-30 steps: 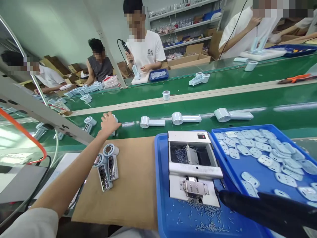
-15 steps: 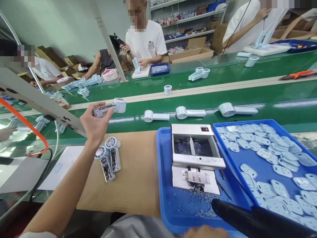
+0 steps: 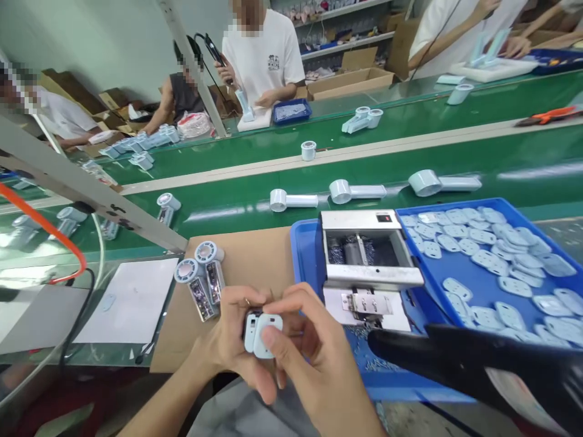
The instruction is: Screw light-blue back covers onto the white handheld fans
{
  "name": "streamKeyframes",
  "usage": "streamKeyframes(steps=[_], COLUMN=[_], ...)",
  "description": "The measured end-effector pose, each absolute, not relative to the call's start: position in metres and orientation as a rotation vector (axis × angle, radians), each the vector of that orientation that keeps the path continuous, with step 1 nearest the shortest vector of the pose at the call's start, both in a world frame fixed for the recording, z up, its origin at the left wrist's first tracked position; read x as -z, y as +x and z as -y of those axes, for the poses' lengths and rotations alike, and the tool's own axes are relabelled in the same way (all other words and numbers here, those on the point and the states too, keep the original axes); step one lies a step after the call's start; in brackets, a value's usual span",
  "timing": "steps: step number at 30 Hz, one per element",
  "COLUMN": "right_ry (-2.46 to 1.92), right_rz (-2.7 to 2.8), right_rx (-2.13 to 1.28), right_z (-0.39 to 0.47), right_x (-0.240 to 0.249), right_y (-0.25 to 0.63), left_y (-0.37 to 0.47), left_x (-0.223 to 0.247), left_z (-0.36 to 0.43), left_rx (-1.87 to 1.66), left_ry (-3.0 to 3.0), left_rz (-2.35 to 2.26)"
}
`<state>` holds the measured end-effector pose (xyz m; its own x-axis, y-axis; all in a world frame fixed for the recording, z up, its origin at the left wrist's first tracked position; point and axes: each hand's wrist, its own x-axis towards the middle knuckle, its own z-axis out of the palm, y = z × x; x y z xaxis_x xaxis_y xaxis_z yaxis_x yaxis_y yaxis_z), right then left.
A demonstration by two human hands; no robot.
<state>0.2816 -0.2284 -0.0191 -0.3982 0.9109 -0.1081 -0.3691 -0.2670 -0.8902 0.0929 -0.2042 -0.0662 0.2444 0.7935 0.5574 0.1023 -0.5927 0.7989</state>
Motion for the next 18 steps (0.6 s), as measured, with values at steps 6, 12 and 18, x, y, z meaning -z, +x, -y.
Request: streamKeyframes(steps=[6, 12, 18], right_ry=[-0.711, -1.154, -1.285], right_rz=[0.857, 1.037, 1.023], right_rx=[-1.853, -1.381, -0.975], right_z=[0.235, 0.232, 0.229], right_x=[0.012, 0.005, 0.021], right_y=[0.284, 0.302, 0.334], left_y=[0.109, 0.132, 0.147], left_x=[0.068, 0.070, 0.098], left_z=[0.202, 0.186, 0.191], left_rx=[-1.179, -1.509, -1.584], left_ry=[2.111, 1.964, 1.715], left_rz=[-0.666, -0.453, -0.516])
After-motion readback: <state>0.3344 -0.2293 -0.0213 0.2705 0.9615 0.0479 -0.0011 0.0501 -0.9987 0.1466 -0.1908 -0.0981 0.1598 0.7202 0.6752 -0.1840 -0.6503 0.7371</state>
